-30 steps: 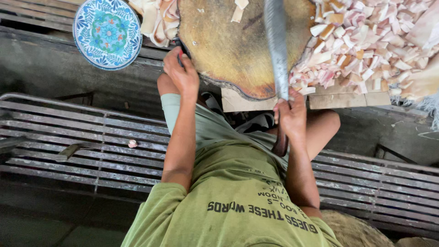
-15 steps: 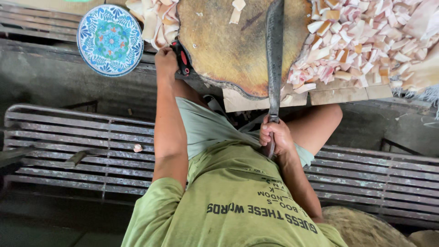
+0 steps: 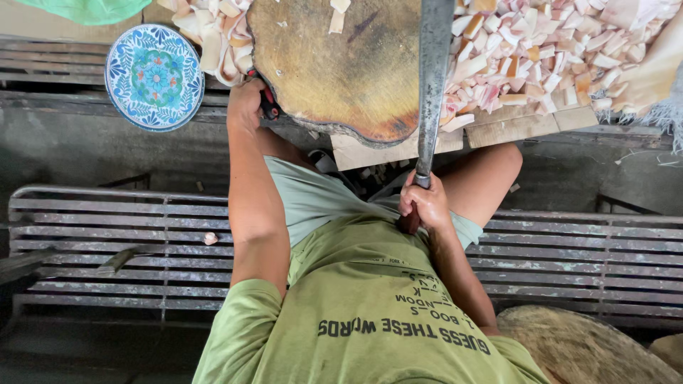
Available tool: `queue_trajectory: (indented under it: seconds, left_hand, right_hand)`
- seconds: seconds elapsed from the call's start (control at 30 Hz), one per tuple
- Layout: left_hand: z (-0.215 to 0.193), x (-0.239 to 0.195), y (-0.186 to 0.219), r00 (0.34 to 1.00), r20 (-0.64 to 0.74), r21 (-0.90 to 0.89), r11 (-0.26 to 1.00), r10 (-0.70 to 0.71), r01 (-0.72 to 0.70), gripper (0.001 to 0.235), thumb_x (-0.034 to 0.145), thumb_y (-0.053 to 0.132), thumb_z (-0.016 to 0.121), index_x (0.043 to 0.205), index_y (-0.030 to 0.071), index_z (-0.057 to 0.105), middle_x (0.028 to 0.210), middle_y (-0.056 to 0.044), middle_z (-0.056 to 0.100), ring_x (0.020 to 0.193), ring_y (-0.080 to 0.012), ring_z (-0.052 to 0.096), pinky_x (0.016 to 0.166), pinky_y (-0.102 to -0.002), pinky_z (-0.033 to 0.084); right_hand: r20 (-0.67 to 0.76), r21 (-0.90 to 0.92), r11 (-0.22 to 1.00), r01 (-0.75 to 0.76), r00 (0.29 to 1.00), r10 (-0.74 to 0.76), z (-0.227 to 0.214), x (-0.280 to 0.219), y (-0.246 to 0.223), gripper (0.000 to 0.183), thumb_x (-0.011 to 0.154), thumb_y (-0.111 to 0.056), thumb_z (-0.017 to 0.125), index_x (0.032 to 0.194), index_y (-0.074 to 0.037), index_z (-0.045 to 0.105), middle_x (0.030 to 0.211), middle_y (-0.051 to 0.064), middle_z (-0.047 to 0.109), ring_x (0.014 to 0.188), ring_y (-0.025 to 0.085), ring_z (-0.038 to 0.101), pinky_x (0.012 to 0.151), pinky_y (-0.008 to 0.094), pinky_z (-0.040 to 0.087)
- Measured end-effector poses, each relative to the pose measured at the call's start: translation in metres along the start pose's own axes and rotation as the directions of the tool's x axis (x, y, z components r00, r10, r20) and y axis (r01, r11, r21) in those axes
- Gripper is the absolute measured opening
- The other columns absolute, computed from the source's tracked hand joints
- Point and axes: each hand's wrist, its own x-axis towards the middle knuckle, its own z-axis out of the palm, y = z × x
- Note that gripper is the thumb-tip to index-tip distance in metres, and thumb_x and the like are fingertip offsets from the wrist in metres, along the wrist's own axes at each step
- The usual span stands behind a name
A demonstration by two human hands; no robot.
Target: The person uses a large knife to chop pieces of pork fat into smaller cubes on a wooden cutting board. The chopped pieces accumulate on the board as the person continues to slice the meat.
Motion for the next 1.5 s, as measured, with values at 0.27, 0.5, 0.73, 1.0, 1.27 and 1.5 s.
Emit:
queue_trajectory:
  seconds: [0.27,0.5,0.73,1.0,1.27,1.5]
  left_hand:
    - [0.001,-0.089,-0.002,0.9,-0.097,0.367,0.855,0.426,-0.365,0.043,0.099,0.041,0.062,0.086,0.0,0.061,0.063,-0.005,0.06,0.05,-0.0157,0.057,0.046,-0.034,0.045]
    - [-0.045,-0.232,-0.006,0.722,0.082,0.665,0.502,0.687,-0.553,0.037,0.107,0.033,0.059,0.105,-0.002,0.069,0.081,-0.022,0.066,0.073,-0.0377,0.064,0.067,-0.046,0.051]
    - [-0.037,-0.301,0.042,0.796,0.007,0.691,0.572,0.606,-0.441,0.033,0.103,0.033,0.065,0.101,0.0,0.069,0.065,-0.016,0.058,0.056,-0.0259,0.053,0.056,-0.038,0.044]
    - [0.037,-0.313,0.065,0.59,0.588,0.278,0.547,0.554,-0.79,0.018,0.102,0.024,0.069,0.105,0.006,0.069,0.066,-0.006,0.047,0.058,-0.0174,0.045,0.051,-0.033,0.039]
    - [0.102,-0.3,0.077,0.365,0.775,0.226,0.313,0.516,-0.922,0.028,0.099,0.035,0.069,0.093,0.008,0.064,0.065,-0.01,0.058,0.055,-0.0283,0.059,0.052,-0.043,0.042]
    - [0.138,-0.216,0.12,0.449,0.594,0.411,0.228,0.668,-0.883,0.029,0.103,0.034,0.068,0.103,0.005,0.068,0.066,-0.015,0.061,0.06,-0.0315,0.06,0.054,-0.043,0.046]
  right_hand:
    - [-0.018,-0.166,0.977,0.131,0.991,-0.136,0.002,-0.001,0.001,0.02,0.081,0.014,0.057,0.093,0.0,0.05,0.059,0.012,0.053,0.043,0.02,0.052,0.041,0.036,0.043]
    - [0.055,-0.099,0.949,0.299,0.954,-0.295,-0.006,0.01,-0.026,0.013,0.088,0.012,0.06,0.086,0.002,0.052,0.06,0.012,0.053,0.048,0.02,0.052,0.047,0.036,0.045]
    - [0.093,-0.081,0.915,0.396,0.917,-0.389,0.024,0.018,-0.061,0.013,0.082,0.014,0.056,0.087,0.002,0.052,0.064,0.013,0.054,0.049,0.02,0.051,0.05,0.037,0.046]
    - [0.254,0.069,0.833,0.549,0.798,-0.546,0.055,0.014,-0.126,0.017,0.078,0.009,0.055,0.092,0.0,0.054,0.062,0.015,0.053,0.048,0.022,0.051,0.048,0.039,0.046]
    - [0.011,-0.227,0.692,0.685,0.712,-0.702,0.021,0.059,-0.165,0.012,0.081,0.004,0.06,0.093,0.001,0.059,0.071,0.012,0.06,0.058,0.023,0.058,0.056,0.035,0.052]
    - [-0.104,-0.63,0.694,0.348,0.848,-0.519,-0.006,0.049,-0.039,0.008,0.082,0.003,0.061,0.084,-0.003,0.056,0.062,0.001,0.055,0.052,0.008,0.052,0.048,0.026,0.041]
